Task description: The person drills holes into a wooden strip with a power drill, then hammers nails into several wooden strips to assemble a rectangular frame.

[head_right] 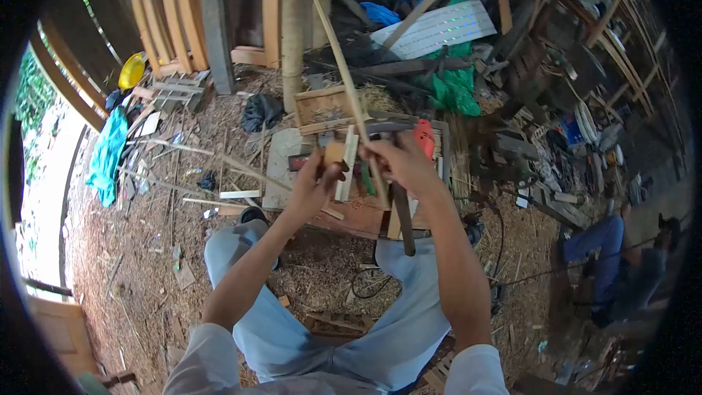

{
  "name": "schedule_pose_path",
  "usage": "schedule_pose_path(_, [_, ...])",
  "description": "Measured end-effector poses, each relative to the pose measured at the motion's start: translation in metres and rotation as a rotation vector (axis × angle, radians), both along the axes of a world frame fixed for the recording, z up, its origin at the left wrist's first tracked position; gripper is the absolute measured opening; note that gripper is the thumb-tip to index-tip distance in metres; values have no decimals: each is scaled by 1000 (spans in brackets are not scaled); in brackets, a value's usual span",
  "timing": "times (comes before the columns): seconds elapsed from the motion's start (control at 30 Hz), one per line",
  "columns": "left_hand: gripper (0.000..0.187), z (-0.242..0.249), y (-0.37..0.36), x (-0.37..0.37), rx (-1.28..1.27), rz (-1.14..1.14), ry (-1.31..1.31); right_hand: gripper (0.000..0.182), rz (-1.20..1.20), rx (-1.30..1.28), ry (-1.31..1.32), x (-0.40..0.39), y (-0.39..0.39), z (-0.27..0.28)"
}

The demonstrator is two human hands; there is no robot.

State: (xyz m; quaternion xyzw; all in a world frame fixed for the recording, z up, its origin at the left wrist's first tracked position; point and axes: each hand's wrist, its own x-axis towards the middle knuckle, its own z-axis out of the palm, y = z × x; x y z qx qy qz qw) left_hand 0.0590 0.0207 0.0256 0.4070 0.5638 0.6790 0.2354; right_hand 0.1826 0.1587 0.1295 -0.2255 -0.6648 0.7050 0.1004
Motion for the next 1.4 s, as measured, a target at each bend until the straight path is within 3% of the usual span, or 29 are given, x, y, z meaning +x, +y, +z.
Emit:
schedule_pose_path(0.03, [24,-10,3,-4,-41,28,57,21,-121,-43,1,-2,-2,-2])
schedule_pose_path(0.1, [22,-22,0,-5,-162,-6,226,22,-74,-31,43,-3,0,-13])
schedule_pose_path(0.17, [26,-24,-1,0,-158,-7,214,25,-170,235,2,-4,0,-23])
schedule_pose_path(0.23, [31,-20,-1,-1,-155,-15,200,23,-200,238,-27,-2,-1,-19])
schedule_pose_path(0.3, [30,-15,-4,-6,-26,21,384,24,-228,335,-34,-1,3,-24])
schedule_pose_path(0.4, [29,-6,-9,-9,91,21,452,25,-231,342,-10,-5,3,-21])
schedule_pose_path(0.5, [29,0,-16,-11,-15,-11,434,25,-215,415,-90,-6,0,-15])
schedule_pose_path(0.63, [31,20,-27,-11,-139,-18,330,23,-305,459,103,-14,-17,-13])
schedule_pose_path(0.7, [35,20,-29,-13,-197,-6,314,23,-129,460,-102,-10,-14,-5])
schedule_pose_path(0.77, [38,21,-26,-14,-160,16,306,25,-124,378,-76,-10,-17,-1])
schedule_pose_path(0.83, [36,22,-27,-18,-7,91,458,25,-222,317,31,-12,-19,-4])
schedule_pose_path(0.87, [36,23,-28,-20,-6,92,458,26,-202,246,173,-13,-16,-11])
schedule_pose_path(0.97, [38,24,-28,-29,-78,84,418,24,-127,213,76,-5,2,-16])
schedule_pose_path(1.17, [41,33,-32,-27,-57,76,435,29,-209,8,87,-2,4,-20])
schedule_pose_path(1.3, [41,36,-35,-23,-136,3,598,28,-220,88,52,-3,1,-21])
schedule_pose_path(1.37, [40,35,-36,-22,-129,-15,667,27,-99,62,-33,-6,-2,-22])
schedule_pose_path(1.4, [41,36,-37,-22,-170,-17,658,26,-224,109,-10,-10,-21,-12])
